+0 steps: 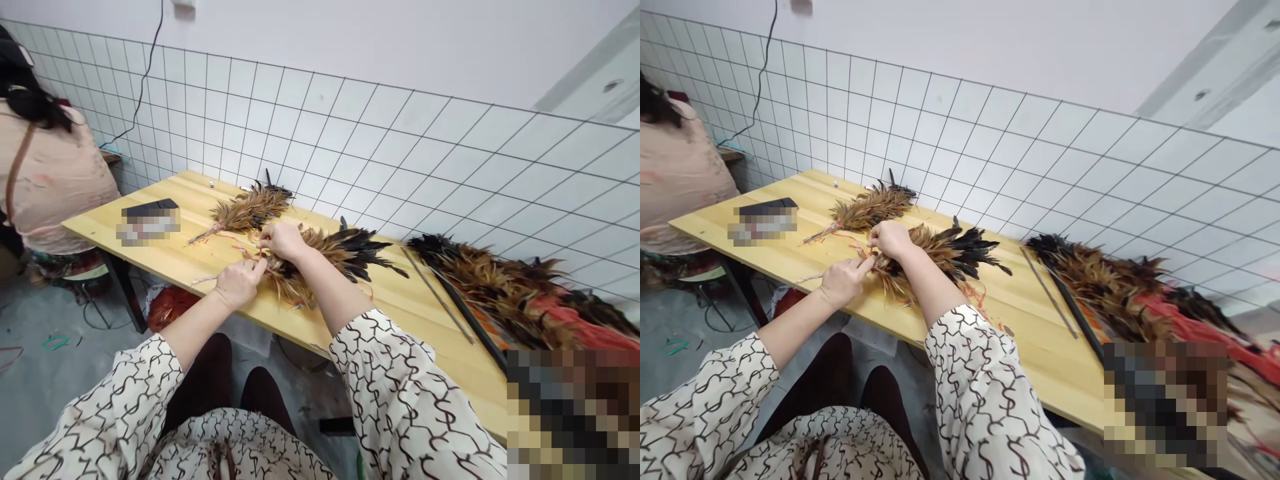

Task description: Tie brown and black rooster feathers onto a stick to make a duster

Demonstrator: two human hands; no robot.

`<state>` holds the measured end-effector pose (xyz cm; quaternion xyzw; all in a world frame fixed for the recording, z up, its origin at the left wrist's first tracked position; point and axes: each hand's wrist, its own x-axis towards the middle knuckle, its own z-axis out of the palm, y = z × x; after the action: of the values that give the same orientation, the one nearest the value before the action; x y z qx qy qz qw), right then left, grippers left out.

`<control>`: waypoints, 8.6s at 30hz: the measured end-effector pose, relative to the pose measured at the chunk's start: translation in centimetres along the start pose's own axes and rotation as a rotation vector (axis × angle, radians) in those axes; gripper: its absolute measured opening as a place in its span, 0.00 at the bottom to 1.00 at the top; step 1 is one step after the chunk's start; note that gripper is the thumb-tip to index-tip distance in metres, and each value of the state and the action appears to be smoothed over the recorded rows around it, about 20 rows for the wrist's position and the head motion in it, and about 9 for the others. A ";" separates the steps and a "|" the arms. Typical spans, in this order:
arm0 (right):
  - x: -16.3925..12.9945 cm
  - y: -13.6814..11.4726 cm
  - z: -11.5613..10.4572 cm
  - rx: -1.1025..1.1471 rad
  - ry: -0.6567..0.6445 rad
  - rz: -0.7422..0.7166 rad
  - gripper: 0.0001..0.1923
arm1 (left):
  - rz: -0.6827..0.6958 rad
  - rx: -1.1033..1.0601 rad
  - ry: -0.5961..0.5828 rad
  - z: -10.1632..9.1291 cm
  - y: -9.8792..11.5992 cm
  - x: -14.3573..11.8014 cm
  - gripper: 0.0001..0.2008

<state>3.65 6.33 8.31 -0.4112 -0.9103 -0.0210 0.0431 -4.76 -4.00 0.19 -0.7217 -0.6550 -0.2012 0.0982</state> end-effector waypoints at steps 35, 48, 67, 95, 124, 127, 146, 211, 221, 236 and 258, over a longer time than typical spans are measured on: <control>-5.7 6.3 0.7 0.063 0.195 0.327 0.19 | -0.687 -1.683 -0.053 -3.2 -5.7 1.9 0.15; -3.0 -0.9 5.7 0.933 0.388 0.174 0.16 | -0.689 -1.700 -0.014 -2.1 -2.7 4.9 0.12; -3.0 0.5 4.6 1.646 0.730 0.184 0.28 | -0.475 -1.303 0.244 1.8 2.1 9.1 0.12; -4.1 2.0 2.1 1.043 0.493 0.088 0.22 | -0.308 -0.755 0.255 4.2 2.4 8.2 0.13; -2.4 2.4 0.7 0.902 0.416 -0.018 0.19 | -0.128 -0.519 0.326 5.3 2.3 8.0 0.15; -2.3 2.4 0.5 0.882 0.408 -0.024 0.18 | -0.116 -0.520 0.331 5.1 2.5 8.0 0.17; -2.8 2.6 -0.7 0.783 0.415 -0.076 0.18 | -0.266 -0.614 0.243 3.7 2.7 7.9 0.17; -3.8 2.3 4.0 0.623 0.760 0.202 0.11 | -0.097 -0.911 0.579 5.2 3.9 7.3 0.20; -3.8 2.9 4.0 0.735 0.779 0.049 0.12 | -0.443 -1.856 0.580 4.9 4.1 8.4 0.12; -3.1 3.2 5.1 0.789 0.729 0.231 0.10 | -0.533 -2.112 0.334 4.1 3.3 8.7 0.11; -3.0 4.6 3.9 1.098 0.604 0.287 0.07 | -0.160 -1.332 0.587 4.1 4.1 8.2 0.04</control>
<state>8.83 7.44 4.11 -0.4229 -0.6723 0.3392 0.5040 0.45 4.57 0.48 -0.4947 -0.3911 -0.7485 -0.2052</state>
